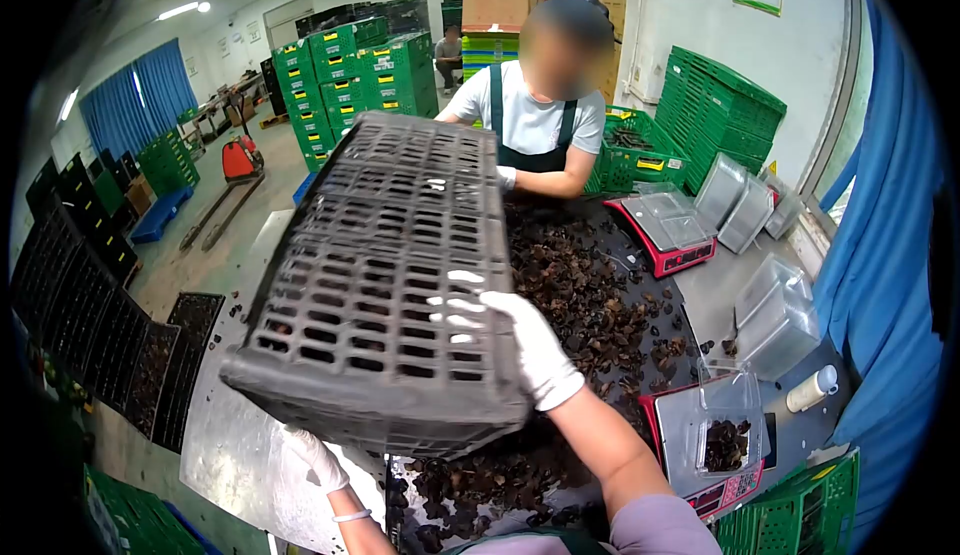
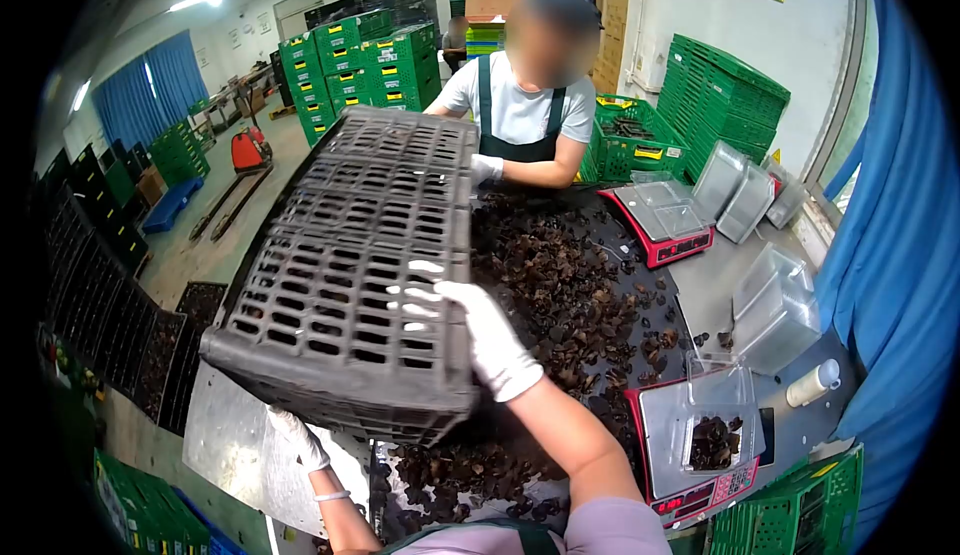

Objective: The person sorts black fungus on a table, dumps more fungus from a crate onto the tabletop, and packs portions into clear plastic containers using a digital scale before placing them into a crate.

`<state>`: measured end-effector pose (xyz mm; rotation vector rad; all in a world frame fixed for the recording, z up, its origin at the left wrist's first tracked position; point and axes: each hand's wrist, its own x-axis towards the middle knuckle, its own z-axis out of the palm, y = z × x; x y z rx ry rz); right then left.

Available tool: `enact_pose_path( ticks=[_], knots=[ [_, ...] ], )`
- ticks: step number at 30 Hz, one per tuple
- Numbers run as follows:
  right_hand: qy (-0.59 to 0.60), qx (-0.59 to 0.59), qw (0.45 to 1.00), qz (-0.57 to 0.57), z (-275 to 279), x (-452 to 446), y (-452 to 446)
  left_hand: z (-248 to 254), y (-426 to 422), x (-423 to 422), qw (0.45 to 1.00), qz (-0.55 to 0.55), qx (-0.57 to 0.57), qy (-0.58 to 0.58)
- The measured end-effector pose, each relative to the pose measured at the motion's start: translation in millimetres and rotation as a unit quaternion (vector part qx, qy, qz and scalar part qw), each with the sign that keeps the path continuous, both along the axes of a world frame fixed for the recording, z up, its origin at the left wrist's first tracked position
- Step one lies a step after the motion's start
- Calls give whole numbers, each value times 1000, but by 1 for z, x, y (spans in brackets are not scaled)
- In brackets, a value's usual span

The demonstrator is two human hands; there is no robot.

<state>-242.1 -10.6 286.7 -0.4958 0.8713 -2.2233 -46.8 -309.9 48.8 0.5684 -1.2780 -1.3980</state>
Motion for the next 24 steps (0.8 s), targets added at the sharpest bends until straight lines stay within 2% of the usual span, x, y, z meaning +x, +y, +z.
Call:
enact_pose_path(
  ticks=[1, 2, 3, 5, 6, 7, 9, 10, 13, 15, 17, 19, 21, 23, 24],
  knots=[
    [3, 11, 1000, -24, -1, -5, 15, 21, 10, -3, 999, -20, -35, 9],
    [13, 32, 998, -48, -2, -10, 31, 50, 32, -12, 998, 31, -50, 14],
    [23, 53, 996, -75, -5, -15, 49, 62, 40, -11, 998, 32, -49, 16],
    [-42, 120, 976, -174, -34, -35, 84, 82, 59, -10, 993, -16, -106, -52],
    [-70, 120, 972, -191, -57, -48, 103, 114, 82, -25, 966, 92, -227, -84],
    [-58, 169, 960, -217, -57, -47, 116, 124, 95, -33, 967, 88, -225, -84],
    [-114, 121, 980, -112, -103, -74, 157, 137, 114, -41, 905, 175, -376, -89],
    [-133, 83, 984, -90, -107, -72, 163, 147, 124, -42, 878, 195, -422, -111],
    [-64, 190, 967, -156, -126, -69, 171, 166, 144, -42, 838, 152, -510, -123],
    [-56, 206, 962, -168, -135, -60, 179, 186, 163, -46, 753, 188, -616, -135],
    [-53, 211, 961, -169, -142, -54, 185, 191, 174, -45, 713, 165, -660, -173],
    [-42, 217, 960, -170, -143, -52, 190, 201, 192, -41, 649, 121, -696, -281],
    [-25, 226, 959, -167, -139, -56, 190, 218, 199, -59, 692, 121, -681, -207],
    [-8, 236, 958, -163, -134, -60, 190, 214, 198, -67, 717, 106, -639, -260],
    [0, 242, 957, -163, -133, -62, 188, 210, 194, -73, 728, 109, -636, -230]
  ],
)
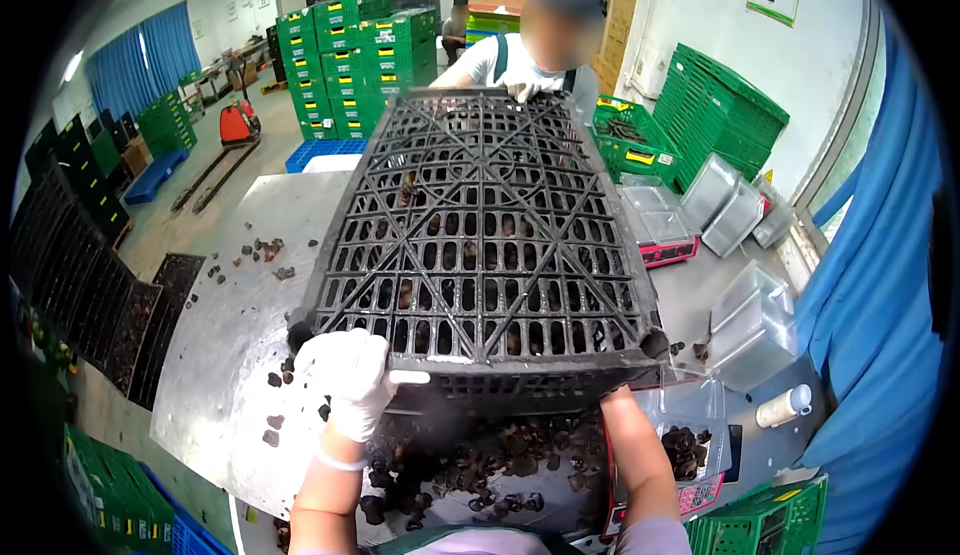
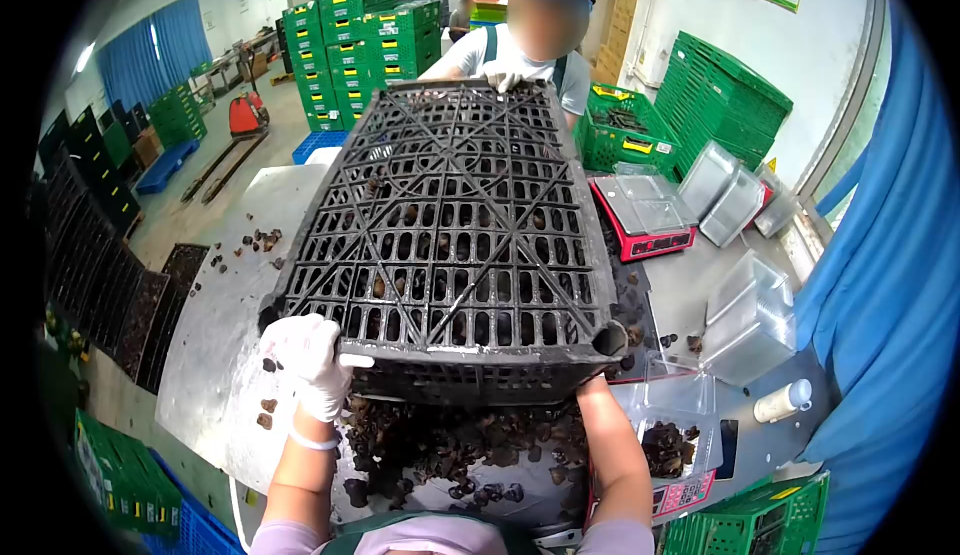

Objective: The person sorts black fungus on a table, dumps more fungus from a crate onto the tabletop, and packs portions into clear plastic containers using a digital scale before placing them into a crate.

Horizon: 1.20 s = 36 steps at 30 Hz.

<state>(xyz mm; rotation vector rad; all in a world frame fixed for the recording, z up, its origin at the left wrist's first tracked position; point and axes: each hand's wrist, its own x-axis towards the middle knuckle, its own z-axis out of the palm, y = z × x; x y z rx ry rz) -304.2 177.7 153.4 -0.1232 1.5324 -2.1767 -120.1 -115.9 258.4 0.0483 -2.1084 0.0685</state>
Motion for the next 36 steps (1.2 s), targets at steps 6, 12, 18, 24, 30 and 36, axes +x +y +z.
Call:
enact_pose_path(
  ticks=[6, 12, 18, 24, 30, 36],
  knots=[
    [41, 52, 998, 23, 10, -21, -9, 26, -32, -17, 991, -19, 3, 132],
    [162, 217, 962, 20, 18, -44, -44, 2, -95, -6, 978, 11, 29, 207],
    [490, 512, 698, -108, 0, -52, -92, -38, -149, 18, 958, 12, 133, 254],
    [540, 545, 634, -101, 24, -36, -163, -58, -198, 56, 944, 78, 170, 271],
    [547, 526, 650, -26, 18, -22, -239, -75, -249, 99, 937, 143, 151, 280],
    [535, 483, 689, 80, -32, 9, -293, -95, -312, 145, 949, 149, 121, 249]
  ],
)
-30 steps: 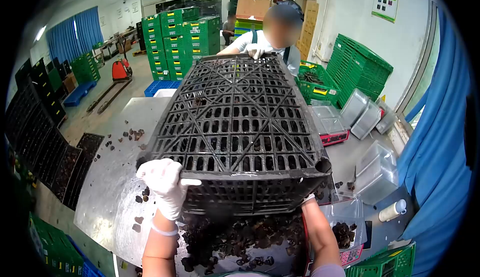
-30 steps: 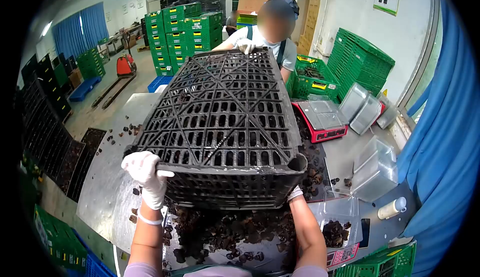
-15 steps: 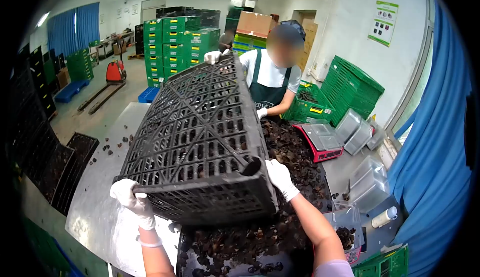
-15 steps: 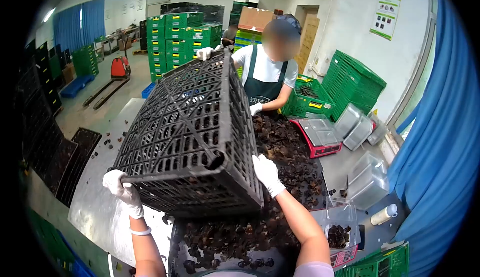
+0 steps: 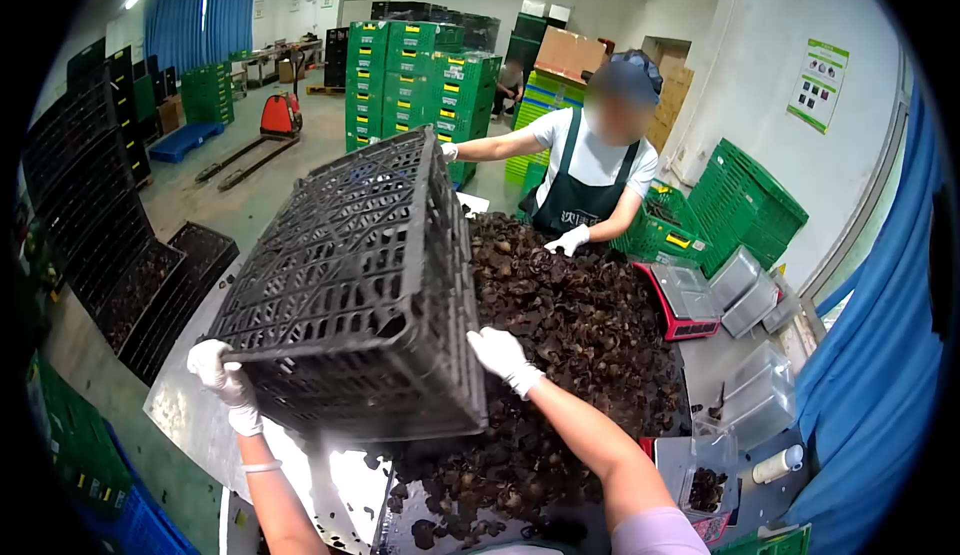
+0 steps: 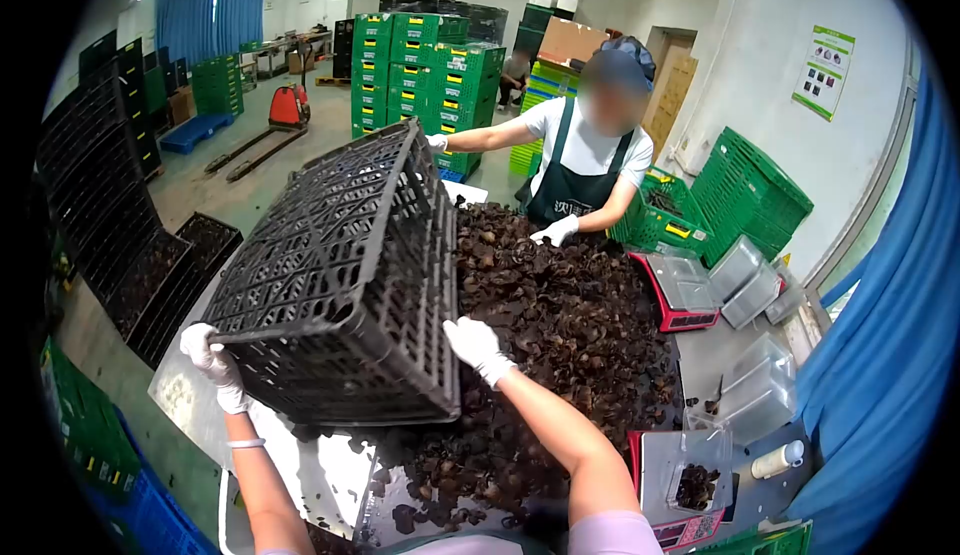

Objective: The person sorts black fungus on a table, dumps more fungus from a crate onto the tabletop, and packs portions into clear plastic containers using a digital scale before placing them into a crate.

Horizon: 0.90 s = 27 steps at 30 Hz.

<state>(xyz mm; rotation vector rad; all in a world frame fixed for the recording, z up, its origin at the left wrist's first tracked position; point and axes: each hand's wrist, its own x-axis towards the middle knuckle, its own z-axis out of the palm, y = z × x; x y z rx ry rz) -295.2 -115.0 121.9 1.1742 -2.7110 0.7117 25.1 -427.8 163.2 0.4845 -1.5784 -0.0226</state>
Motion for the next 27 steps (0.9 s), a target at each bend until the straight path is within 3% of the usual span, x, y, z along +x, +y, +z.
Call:
enact_pose_path(
  ticks=[1, 4, 12, 17, 18, 20, 23, 27],
  knots=[
    [-12, -14, 999, 31, -11, 5, -10, -5, -11, 8, 1000, -3, 3, 5],
    [-300, -51, 952, 26, -6, 34, -25, -20, -41, 35, 1000, -13, -9, -4],
    [-425, -187, 883, 64, 40, 62, -63, -71, -111, 85, 991, -58, 116, 31],
    [-553, -231, 785, 155, 82, 79, -70, -120, -162, 114, 970, -94, 208, 79],
    [-550, -235, 777, 197, 92, 84, -69, -121, -162, 116, 970, -93, 211, 77],
    [-543, -233, 765, 255, 99, 86, -66, -117, -162, 124, 924, -117, 339, 131],
    [-513, -241, 786, 247, 123, 82, -46, -126, -182, 142, 927, -54, 353, 110],
    [-468, -303, 807, 195, 135, 59, 12, -26, -74, 111, 905, -134, 355, 194]
  ],
)
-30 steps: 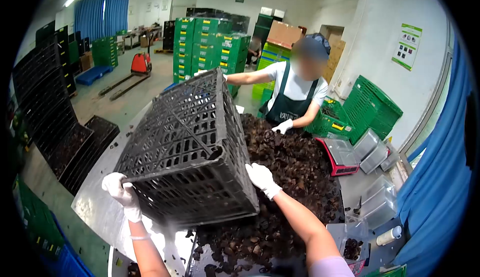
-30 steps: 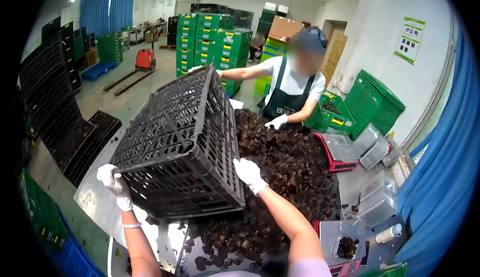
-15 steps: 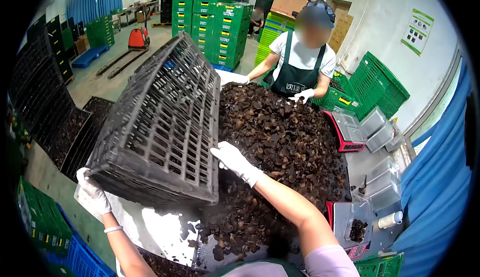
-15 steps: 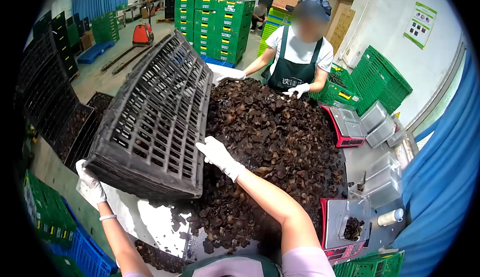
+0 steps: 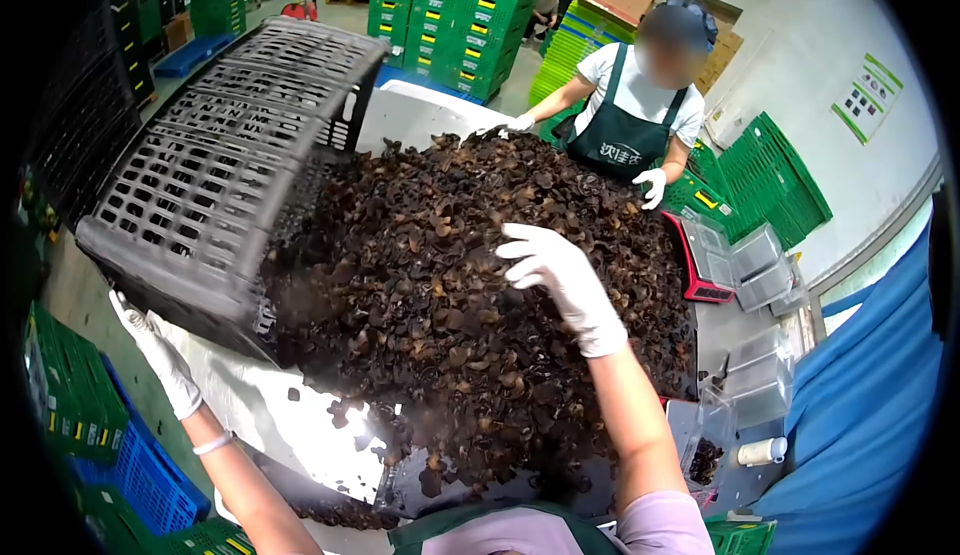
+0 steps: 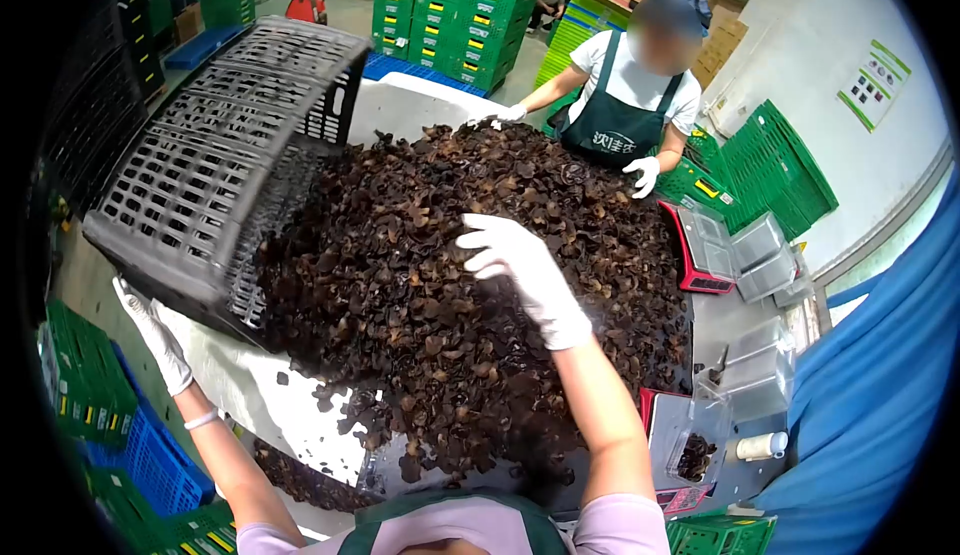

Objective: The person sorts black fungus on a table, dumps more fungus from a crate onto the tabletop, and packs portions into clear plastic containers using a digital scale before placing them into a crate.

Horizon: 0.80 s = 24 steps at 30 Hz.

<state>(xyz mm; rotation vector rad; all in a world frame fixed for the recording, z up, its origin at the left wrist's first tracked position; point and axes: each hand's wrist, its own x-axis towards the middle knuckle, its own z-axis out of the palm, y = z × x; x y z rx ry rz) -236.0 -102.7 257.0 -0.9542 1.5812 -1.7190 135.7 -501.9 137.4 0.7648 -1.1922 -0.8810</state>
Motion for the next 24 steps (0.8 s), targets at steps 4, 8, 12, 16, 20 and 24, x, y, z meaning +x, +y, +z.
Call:
enact_pose_path(
  ticks=[4, 8, 12, 16, 20, 24],
  knots=[
    [-36, 13, 994, -103, -6, -14, 64, 63, 44, -35, 984, -44, -149, -83],
    [-33, 7, 981, -189, -18, -21, 136, 60, 12, -59, 968, 163, -120, -150],
    [-58, 8, 959, -279, -30, -12, 214, 51, -11, -58, 936, 221, -181, -207],
    [-96, 20, 936, -339, -48, 20, 278, 53, -14, -49, 939, 178, -173, -239],
    [-96, 59, 928, -355, -70, 71, 327, 84, 74, -45, 955, 113, -119, -245],
    [-96, 91, 919, -371, -81, 136, 337, 34, 208, -30, 965, -137, -55, -216]
  ],
)
